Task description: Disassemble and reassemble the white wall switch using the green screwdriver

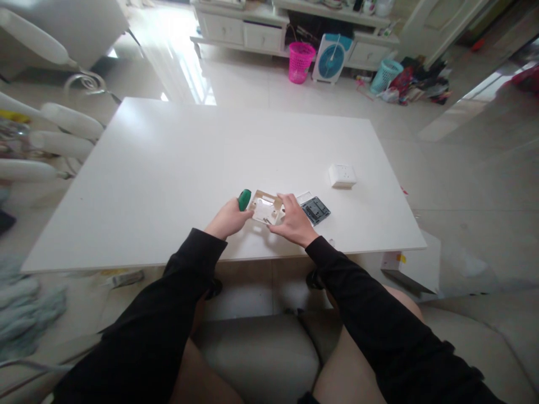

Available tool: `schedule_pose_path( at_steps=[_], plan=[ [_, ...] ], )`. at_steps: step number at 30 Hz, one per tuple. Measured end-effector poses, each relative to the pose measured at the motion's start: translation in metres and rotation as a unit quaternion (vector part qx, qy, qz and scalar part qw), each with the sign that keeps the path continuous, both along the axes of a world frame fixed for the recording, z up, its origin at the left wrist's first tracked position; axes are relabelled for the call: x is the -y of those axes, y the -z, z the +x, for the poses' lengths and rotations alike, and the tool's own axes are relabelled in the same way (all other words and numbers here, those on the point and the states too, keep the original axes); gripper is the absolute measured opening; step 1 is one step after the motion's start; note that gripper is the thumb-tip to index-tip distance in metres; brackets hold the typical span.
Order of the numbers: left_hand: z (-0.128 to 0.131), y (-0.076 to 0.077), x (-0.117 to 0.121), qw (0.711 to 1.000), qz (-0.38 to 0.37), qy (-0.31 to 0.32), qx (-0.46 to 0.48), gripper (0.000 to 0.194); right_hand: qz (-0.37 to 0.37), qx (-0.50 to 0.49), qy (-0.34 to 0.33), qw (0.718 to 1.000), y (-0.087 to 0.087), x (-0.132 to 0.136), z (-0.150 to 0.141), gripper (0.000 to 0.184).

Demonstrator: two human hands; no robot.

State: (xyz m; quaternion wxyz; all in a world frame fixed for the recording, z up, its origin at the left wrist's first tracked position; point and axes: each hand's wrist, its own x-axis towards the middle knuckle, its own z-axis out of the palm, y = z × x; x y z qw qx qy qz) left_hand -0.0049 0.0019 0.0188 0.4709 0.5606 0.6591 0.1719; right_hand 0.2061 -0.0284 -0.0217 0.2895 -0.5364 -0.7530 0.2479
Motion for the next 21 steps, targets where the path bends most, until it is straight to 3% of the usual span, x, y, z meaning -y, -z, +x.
schedule_pose_path(
  at_steps=[3,7,10,14,18,21],
  plan=[
    [0.002,0.001,0.0,0.999,0.001,-0.017,0.039,0.016,0.007,-0.041,0.018,0.999,0.001,0.002,0.001,0.09],
    [0.007,0.0,-0.001,0.992,0.04,-0.055,0.106,0.02,-0.076,-0.14,0.054,0.986,0.006,-0.001,0.007,0.085],
    [0.009,-0.004,-0.002,0.988,0.063,-0.053,0.13,0.027,-0.181,-0.218,0.107,0.953,0.005,-0.007,0.013,0.062],
    [0.01,-0.01,0.0,0.985,0.033,-0.03,0.165,0.023,-0.305,-0.304,0.113,0.895,-0.002,-0.011,0.021,0.054],
    [0.01,-0.009,0.001,0.984,0.037,-0.032,0.172,0.022,-0.348,-0.37,0.085,0.857,-0.009,-0.009,0.026,0.047],
    [0.008,-0.004,-0.001,0.983,0.043,-0.04,0.174,0.024,-0.341,-0.372,0.105,0.857,-0.014,-0.01,0.036,0.048]
  ],
)
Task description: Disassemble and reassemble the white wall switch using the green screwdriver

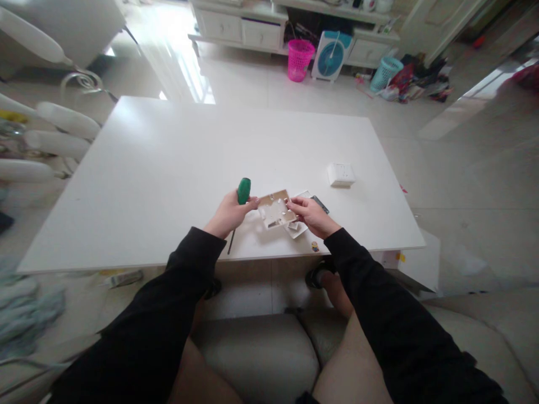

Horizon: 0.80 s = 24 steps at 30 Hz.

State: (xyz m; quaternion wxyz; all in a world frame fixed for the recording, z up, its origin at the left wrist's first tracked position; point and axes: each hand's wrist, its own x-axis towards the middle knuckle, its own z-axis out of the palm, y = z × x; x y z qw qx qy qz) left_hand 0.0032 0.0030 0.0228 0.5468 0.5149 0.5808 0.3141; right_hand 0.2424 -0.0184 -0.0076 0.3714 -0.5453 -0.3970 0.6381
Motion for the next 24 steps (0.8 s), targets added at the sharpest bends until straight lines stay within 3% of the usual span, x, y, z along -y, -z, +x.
schedule_pose_path(
  at_steps=[4,10,17,24],
  plan=[
    [-0.005,0.007,-0.005,1.0,0.003,-0.018,-0.005,0.029,0.063,0.099,0.041,0.992,-0.005,-0.004,0.027,0.047],
    [-0.004,0.007,-0.006,1.0,-0.011,-0.026,-0.002,0.026,0.148,0.247,0.021,0.958,-0.004,-0.003,0.054,0.035],
    [-0.002,0.008,-0.007,0.999,-0.016,-0.024,-0.02,0.023,0.215,0.308,-0.037,0.926,-0.006,0.004,0.044,0.027],
    [-0.002,0.008,-0.007,0.999,-0.013,-0.024,-0.019,0.024,0.304,0.386,-0.08,0.867,-0.005,0.005,0.035,0.025]
  ],
)
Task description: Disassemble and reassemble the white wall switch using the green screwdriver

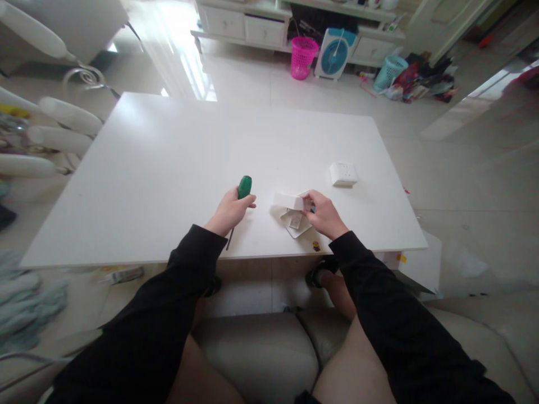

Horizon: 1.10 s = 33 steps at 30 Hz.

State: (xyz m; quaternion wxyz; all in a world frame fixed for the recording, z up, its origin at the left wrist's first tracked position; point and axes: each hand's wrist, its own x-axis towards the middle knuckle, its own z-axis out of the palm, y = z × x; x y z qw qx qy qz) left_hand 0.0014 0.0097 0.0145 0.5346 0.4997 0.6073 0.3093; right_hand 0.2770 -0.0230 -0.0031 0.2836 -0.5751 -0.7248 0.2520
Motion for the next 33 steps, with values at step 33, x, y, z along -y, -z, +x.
schedule_pose_path(
  at_steps=[33],
  plan=[
    [0.005,-0.006,0.002,0.993,0.051,0.038,-0.099,0.017,-0.231,-0.309,0.119,0.915,0.025,0.013,-0.061,0.038]
  ],
)
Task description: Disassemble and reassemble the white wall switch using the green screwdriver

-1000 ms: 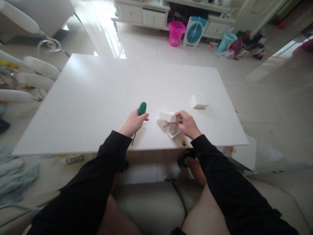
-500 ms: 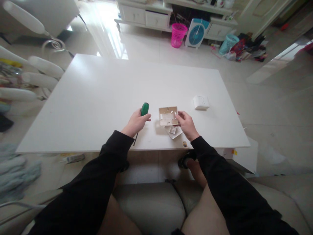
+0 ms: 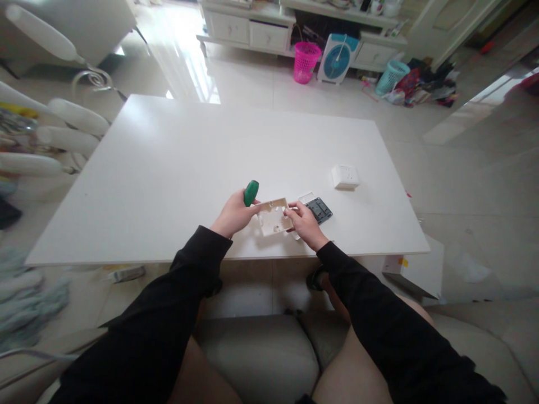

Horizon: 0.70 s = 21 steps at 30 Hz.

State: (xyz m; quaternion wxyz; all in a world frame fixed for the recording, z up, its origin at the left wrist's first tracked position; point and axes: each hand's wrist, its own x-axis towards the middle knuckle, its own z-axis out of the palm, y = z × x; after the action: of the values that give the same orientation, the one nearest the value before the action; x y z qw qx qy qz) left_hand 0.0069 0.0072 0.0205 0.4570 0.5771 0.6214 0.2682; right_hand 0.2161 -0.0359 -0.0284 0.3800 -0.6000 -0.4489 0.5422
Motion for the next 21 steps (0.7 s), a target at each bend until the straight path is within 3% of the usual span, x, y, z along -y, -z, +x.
schedule_pose_path(
  at_steps=[21],
  plan=[
    [-0.0023,0.0047,0.0007,1.0,0.005,0.018,-0.01,0.01,0.055,0.073,-0.014,0.996,0.0045,0.001,0.0008,0.031]
  ],
)
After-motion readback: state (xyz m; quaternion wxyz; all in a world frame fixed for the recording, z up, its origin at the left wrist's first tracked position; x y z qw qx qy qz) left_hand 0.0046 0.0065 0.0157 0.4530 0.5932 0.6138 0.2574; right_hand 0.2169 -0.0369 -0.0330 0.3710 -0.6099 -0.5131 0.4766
